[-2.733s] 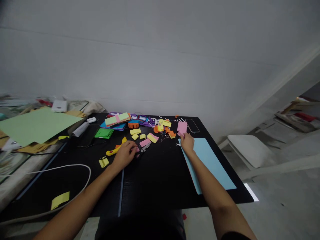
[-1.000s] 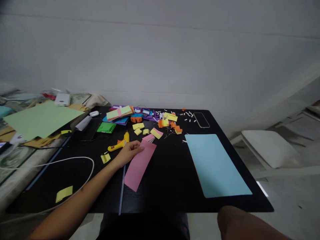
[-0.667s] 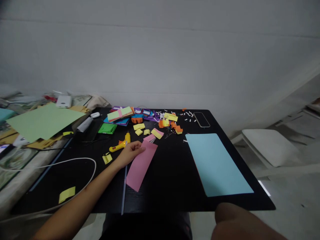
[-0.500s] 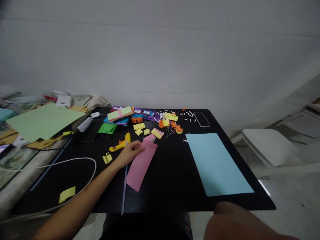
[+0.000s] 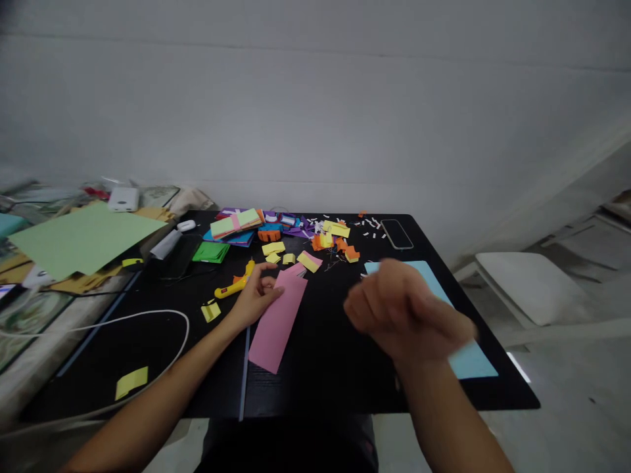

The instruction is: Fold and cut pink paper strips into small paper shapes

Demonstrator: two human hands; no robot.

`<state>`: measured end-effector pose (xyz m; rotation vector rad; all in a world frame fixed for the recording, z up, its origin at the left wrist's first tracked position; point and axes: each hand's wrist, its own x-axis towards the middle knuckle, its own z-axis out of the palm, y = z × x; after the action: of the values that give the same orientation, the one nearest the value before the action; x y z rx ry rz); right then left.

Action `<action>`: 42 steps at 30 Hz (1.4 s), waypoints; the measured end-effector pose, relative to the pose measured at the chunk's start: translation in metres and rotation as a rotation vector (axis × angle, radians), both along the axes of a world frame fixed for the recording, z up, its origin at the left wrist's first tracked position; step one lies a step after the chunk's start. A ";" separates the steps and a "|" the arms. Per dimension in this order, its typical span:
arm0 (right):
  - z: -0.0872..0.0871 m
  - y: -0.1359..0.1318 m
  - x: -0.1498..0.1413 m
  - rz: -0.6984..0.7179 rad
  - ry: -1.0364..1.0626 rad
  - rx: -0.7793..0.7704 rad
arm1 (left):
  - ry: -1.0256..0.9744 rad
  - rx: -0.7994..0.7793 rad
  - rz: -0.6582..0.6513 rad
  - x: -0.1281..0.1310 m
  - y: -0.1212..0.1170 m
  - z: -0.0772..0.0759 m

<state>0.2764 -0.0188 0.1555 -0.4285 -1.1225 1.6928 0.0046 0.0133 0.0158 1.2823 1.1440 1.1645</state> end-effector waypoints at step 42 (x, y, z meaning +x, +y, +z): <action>-0.095 0.103 -0.052 -0.272 0.080 -0.297 | 0.182 0.003 -0.002 0.004 0.000 0.001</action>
<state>0.2245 0.0846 0.0606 -0.6622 -0.7193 1.6208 0.0086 0.0133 0.0167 1.4136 1.2732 1.0649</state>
